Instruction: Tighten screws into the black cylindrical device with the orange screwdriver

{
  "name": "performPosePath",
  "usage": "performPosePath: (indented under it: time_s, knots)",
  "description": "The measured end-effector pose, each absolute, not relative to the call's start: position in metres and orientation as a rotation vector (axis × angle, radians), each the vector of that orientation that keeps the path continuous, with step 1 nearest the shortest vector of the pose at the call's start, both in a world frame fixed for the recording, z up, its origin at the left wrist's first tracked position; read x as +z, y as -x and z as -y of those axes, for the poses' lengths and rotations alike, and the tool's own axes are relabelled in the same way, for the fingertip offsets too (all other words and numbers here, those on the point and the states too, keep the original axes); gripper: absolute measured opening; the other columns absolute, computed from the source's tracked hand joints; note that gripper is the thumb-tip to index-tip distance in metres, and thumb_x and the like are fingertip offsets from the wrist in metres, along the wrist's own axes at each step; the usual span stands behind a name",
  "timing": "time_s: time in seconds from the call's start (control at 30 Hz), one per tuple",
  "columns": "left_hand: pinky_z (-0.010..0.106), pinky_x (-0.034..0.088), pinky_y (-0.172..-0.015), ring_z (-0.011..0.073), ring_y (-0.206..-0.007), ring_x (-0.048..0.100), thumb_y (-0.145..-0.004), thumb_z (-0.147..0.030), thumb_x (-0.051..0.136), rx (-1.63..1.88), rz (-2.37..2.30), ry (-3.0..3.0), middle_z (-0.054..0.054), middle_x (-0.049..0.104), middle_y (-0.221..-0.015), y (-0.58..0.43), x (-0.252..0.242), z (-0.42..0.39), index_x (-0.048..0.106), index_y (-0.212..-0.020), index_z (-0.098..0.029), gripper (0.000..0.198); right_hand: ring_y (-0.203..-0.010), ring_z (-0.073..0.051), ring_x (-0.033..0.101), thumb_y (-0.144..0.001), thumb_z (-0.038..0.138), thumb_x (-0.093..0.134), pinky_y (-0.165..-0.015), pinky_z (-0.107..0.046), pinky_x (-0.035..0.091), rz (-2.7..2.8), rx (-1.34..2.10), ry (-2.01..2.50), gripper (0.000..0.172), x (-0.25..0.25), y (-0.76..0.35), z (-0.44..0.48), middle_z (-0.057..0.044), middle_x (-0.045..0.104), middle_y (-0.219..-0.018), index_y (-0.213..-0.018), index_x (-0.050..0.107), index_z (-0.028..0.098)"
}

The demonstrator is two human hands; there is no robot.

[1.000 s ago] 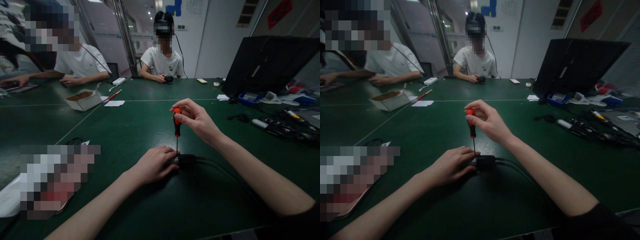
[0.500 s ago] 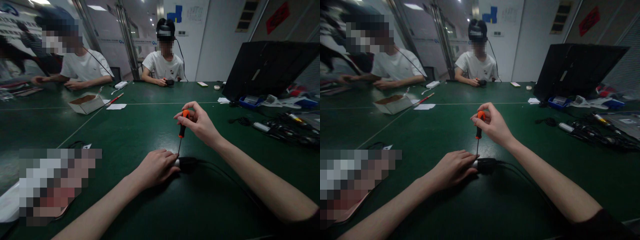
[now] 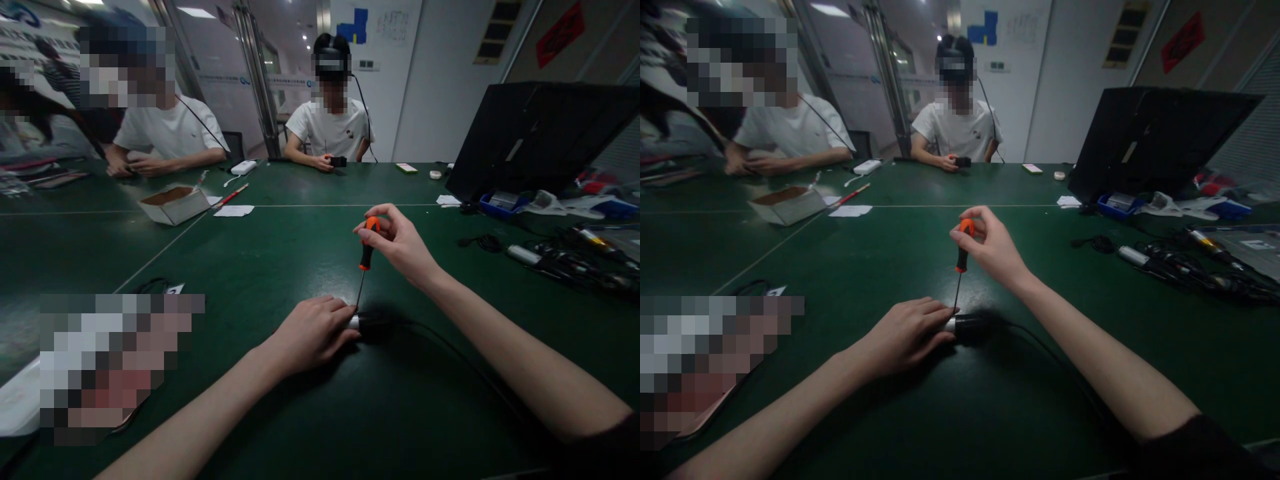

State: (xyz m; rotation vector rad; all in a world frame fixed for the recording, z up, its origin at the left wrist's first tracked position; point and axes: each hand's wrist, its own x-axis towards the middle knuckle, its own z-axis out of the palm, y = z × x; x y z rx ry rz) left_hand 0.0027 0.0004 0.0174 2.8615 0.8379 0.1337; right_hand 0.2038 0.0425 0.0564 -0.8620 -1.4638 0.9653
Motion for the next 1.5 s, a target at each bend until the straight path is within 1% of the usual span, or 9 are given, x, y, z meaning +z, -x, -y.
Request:
performPosePath:
  time_s: [0.1, 0.3, 0.5, 0.67, 0.87, 0.97, 1.07, 1.3, 1.5]
  knots:
    - [0.032, 0.047, -0.07, 0.0227, -0.084, 0.061, -0.099, -0.031, 0.048, 0.137, -0.838, -2.849, 0.009, 0.065, -0.097, -0.002, 0.018, 0.0, 0.06, -0.112, -0.014, 0.025, -0.083, -0.014, 0.064, -0.08, 0.032, 0.069, -0.082, -0.033, 0.051, 1.487, 0.979, 0.87, 0.031, 0.057, -0.206, -0.044, -0.002, 0.068, -0.093, -0.097, 0.045, 0.023]
    - [0.031, 0.047, -0.071, 0.0223, -0.085, 0.06, -0.099, -0.033, 0.048, 0.149, -0.815, -2.831, 0.008, 0.064, -0.097, 0.0, 0.016, -0.003, 0.06, -0.112, -0.015, 0.025, -0.081, -0.013, 0.062, -0.08, 0.025, 0.063, -0.069, -0.029, 0.051, 1.611, 0.905, 0.879, 0.025, 0.059, -0.211, -0.049, -0.003, 0.063, -0.1, -0.105, 0.058, 0.021]
    - [0.03, 0.046, -0.069, 0.0216, -0.083, 0.059, -0.099, -0.033, 0.047, 0.161, -0.813, -2.82, 0.007, 0.063, -0.096, 0.0, 0.015, -0.003, 0.06, -0.111, -0.016, 0.025, -0.086, -0.014, 0.063, -0.076, 0.027, 0.07, -0.081, -0.031, 0.051, 1.554, 0.932, 0.881, 0.029, 0.057, -0.211, -0.05, -0.002, 0.066, -0.093, -0.097, 0.051, 0.021]
    - [0.03, 0.045, -0.068, 0.0215, -0.082, 0.059, -0.099, -0.032, 0.048, 0.17, -0.822, -2.817, 0.007, 0.063, -0.096, 0.0, 0.017, -0.002, 0.06, -0.114, -0.016, 0.025, -0.077, -0.012, 0.063, -0.076, 0.028, 0.07, -0.077, -0.031, 0.052, 1.501, 0.961, 0.875, 0.034, 0.057, -0.212, -0.049, 0.0, 0.067, -0.087, -0.094, 0.042, 0.023]
    - [0.029, 0.045, -0.069, 0.0213, -0.083, 0.059, -0.098, -0.031, 0.048, 0.153, -0.832, -2.81, 0.008, 0.063, -0.097, -0.001, 0.019, -0.001, 0.059, -0.114, -0.016, 0.024, -0.086, -0.015, 0.064, -0.076, 0.026, 0.069, -0.081, -0.032, 0.052, 1.515, 0.977, 0.857, 0.025, 0.057, -0.214, -0.049, -0.002, 0.066, -0.098, -0.098, 0.058, 0.021]
    - [0.029, 0.045, -0.07, 0.0214, -0.084, 0.059, -0.098, -0.032, 0.048, 0.164, -0.825, -2.806, 0.008, 0.064, -0.098, -0.001, 0.018, -0.002, 0.059, -0.114, -0.016, 0.025, -0.092, -0.015, 0.064, -0.075, 0.025, 0.071, -0.088, -0.034, 0.05, 1.497, 0.984, 0.853, 0.026, 0.057, -0.214, -0.05, -0.002, 0.067, -0.101, -0.099, 0.063, 0.021]
    - [0.029, 0.045, -0.069, 0.0216, -0.084, 0.059, -0.098, -0.032, 0.049, 0.165, -0.818, -2.807, 0.008, 0.063, -0.098, 0.0, 0.016, -0.002, 0.059, -0.114, -0.017, 0.024, -0.094, -0.016, 0.065, -0.072, 0.026, 0.075, -0.09, -0.034, 0.051, 1.459, 1.01, 0.849, 0.028, 0.058, -0.213, -0.05, -0.002, 0.069, -0.096, -0.095, 0.061, 0.021]
    - [0.031, 0.047, -0.072, 0.0225, -0.087, 0.059, -0.099, -0.034, 0.048, 0.15, -0.84, -2.797, 0.008, 0.063, -0.101, 0.002, 0.014, -0.002, 0.058, -0.117, -0.017, 0.027, -0.082, -0.016, 0.069, -0.071, 0.024, 0.076, -0.081, -0.035, 0.055, 1.398, 1.093, 0.846, 0.038, 0.059, -0.209, -0.045, -0.002, 0.072, -0.091, -0.096, 0.047, 0.022]
    - [0.031, 0.047, -0.07, 0.0223, -0.085, 0.06, -0.099, -0.035, 0.048, 0.14, -0.839, -2.794, 0.007, 0.063, -0.099, 0.001, 0.015, -0.002, 0.06, -0.115, -0.018, 0.026, -0.091, -0.015, 0.067, -0.076, 0.025, 0.071, -0.086, -0.032, 0.053, 1.454, 1.084, 0.84, 0.026, 0.059, -0.21, -0.045, -0.002, 0.069, -0.096, -0.099, 0.06, 0.02]
